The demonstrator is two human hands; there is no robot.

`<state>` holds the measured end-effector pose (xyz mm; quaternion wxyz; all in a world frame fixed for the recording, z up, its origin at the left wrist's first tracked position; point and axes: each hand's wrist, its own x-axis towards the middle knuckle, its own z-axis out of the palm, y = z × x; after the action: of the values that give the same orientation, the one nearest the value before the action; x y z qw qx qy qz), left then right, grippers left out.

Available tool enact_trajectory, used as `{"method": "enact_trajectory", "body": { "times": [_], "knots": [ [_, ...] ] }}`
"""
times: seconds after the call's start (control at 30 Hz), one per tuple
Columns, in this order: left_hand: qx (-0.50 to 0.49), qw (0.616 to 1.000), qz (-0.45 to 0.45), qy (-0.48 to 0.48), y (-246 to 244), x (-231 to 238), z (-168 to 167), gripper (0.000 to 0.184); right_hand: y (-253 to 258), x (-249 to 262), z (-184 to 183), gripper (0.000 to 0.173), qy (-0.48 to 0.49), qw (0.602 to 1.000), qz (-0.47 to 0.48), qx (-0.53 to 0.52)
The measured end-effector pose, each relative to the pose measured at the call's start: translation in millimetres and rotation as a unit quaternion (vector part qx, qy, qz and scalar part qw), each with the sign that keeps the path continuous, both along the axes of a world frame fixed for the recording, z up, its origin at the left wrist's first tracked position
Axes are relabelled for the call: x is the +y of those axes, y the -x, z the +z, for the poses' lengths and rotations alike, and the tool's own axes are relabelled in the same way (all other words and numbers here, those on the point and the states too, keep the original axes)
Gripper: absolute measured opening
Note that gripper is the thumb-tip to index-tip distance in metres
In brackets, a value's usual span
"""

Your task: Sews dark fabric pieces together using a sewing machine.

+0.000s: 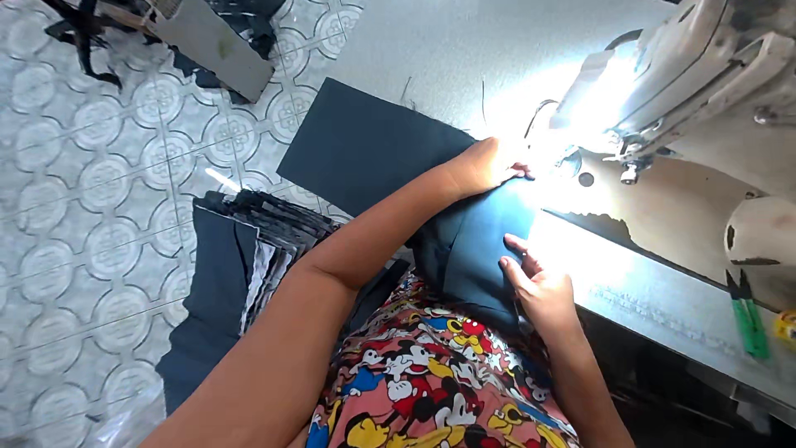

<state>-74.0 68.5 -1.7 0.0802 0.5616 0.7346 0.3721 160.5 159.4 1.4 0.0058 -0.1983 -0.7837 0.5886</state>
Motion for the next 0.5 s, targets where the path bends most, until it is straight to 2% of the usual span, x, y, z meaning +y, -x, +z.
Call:
{"method": "enact_trajectory", "body": {
  "times": [0.1,0.27,0.5],
  "knots": [
    [0.031,0.999,0.023,-0.035,-3.3,2.3,-5.7,0.017,1.7,-0.6,0.0,0.038,0.001,1.0,-0.009,-0.002],
    [0.045,0.998,0.041,-0.02,-2.7,3.7,-12.2,0.02,1.2,-2.1,-1.2,0.047,-0.007,1.0,-0.025,0.001],
    [0.096,0.994,0.051,-0.031,-5.1,6.1,-12.6,0.02,1.5,-2.5,-2.8,0.047,-0.017,0.999,-0.029,-0.002]
  ]
}}
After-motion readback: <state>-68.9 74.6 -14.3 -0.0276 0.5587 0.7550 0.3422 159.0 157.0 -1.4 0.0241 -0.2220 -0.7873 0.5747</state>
